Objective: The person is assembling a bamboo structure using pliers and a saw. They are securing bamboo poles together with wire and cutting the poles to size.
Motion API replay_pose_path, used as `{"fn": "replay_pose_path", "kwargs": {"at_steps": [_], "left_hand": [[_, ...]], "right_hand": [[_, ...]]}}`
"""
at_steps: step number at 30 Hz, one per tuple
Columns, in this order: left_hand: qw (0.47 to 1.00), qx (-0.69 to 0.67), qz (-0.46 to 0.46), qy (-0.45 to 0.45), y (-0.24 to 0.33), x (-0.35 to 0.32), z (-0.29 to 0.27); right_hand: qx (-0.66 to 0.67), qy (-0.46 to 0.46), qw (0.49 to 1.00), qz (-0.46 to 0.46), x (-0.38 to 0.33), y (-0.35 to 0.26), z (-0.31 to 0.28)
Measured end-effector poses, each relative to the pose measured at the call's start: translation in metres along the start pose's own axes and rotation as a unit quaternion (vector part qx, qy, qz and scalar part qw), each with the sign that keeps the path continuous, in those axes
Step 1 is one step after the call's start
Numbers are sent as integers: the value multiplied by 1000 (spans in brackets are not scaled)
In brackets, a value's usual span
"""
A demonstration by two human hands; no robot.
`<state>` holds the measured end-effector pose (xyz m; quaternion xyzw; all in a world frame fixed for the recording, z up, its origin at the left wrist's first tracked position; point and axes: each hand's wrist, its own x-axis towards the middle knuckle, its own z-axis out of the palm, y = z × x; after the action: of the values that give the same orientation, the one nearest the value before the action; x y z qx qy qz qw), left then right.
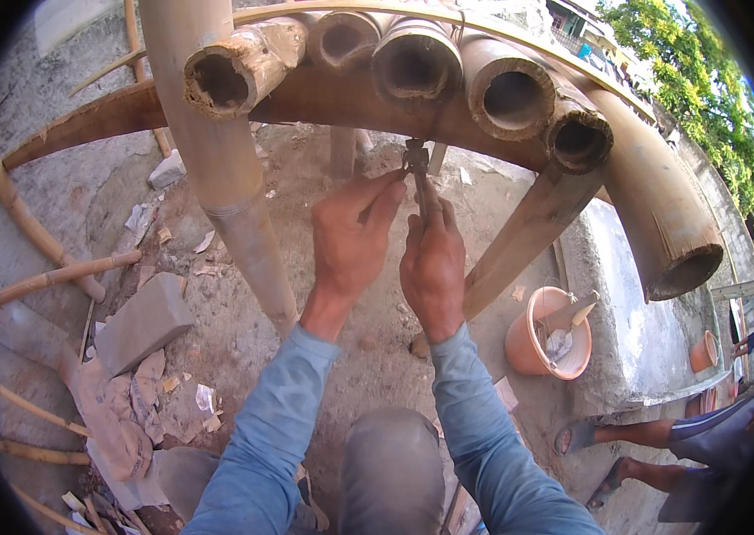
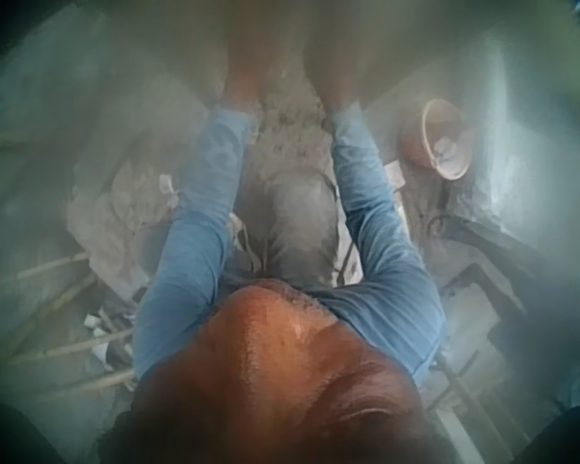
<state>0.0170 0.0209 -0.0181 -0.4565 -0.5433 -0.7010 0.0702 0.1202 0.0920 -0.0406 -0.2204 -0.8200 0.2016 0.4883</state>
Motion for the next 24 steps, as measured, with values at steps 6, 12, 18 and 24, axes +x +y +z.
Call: {"fn": "replay_pose_path", "kwargs": {"at_steps": [6,12,18,24], "left_hand": [[1000,4,7,2,7,0,-3],[1000,-9,-6,-5,8,-1,-1],[1000,5,-17,-4,6,-3,0],[997,36,-43,-52,17,4,-11]], "right_hand": [[-94,-17,995,-42,7,0,-4],[44,22,999,-20,6,3,9],[37,33,999,-14,7,12,21],[297,-61,951,53,7,22,31]]}}
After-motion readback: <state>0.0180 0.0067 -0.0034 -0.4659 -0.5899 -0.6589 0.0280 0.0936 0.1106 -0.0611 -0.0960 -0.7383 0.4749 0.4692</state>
